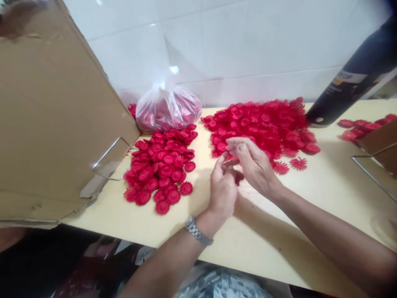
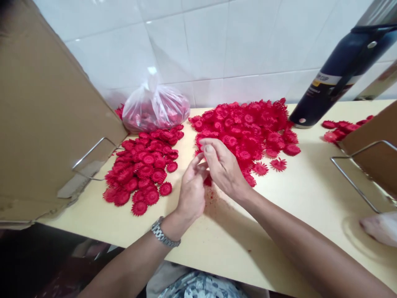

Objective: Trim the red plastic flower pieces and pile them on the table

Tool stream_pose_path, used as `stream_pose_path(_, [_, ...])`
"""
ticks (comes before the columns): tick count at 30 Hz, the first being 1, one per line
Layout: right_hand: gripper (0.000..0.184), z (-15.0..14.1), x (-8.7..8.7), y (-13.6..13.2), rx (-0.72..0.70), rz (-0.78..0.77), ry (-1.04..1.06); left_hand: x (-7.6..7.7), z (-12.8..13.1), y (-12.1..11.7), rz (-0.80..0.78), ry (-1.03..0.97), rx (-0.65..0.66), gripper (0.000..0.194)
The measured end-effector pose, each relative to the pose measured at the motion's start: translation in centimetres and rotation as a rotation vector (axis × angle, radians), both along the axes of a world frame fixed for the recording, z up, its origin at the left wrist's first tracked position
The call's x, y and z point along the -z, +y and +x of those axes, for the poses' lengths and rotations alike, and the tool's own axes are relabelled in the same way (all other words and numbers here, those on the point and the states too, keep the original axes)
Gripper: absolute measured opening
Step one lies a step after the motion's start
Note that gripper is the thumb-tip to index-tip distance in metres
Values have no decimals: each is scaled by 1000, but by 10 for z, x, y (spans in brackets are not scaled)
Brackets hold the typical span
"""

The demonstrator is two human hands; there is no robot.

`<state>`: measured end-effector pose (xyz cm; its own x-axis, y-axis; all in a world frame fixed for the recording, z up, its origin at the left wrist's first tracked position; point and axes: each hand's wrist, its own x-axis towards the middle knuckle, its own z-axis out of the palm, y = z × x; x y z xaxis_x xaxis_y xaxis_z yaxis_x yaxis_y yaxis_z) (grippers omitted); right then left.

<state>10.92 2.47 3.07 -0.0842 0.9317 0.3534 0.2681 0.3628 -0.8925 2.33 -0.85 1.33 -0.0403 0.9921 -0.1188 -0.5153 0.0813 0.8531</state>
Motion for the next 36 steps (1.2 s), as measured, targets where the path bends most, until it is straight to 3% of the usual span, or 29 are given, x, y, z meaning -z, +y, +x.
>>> stream_pose_path(5, [57,-38,1,21,-30,-99,112,-13,13,11,76,-287,-51,37])
stream_pose_path(10, [66,-52,4,-5,-96,-159,129,-19,-9,24,103,-252,-140,48])
stream_pose_path(15, [64,-53,5,-17,-126,-42,159,-25,-15,26,136,-207,-74,49])
stream_pose_path(18, [66,-48,3,1,-52,-161,196,-23,-4,20,145,-223,-8,51])
stream_pose_path(21, [66,-46,4,10,-28,-235,209,-21,1,17,165,-211,-17,52])
stream_pose_path(26, [69,-50,6,-2,-135,-136,224,-26,-7,28,127,-250,-64,52])
stream_pose_path(31, [64,-48,7,14,-60,-213,254,-19,-2,25,169,-261,-25,53])
stream_pose_path(36, [64,-50,14,7,-130,-146,231,-21,-8,31,94,-275,-59,53])
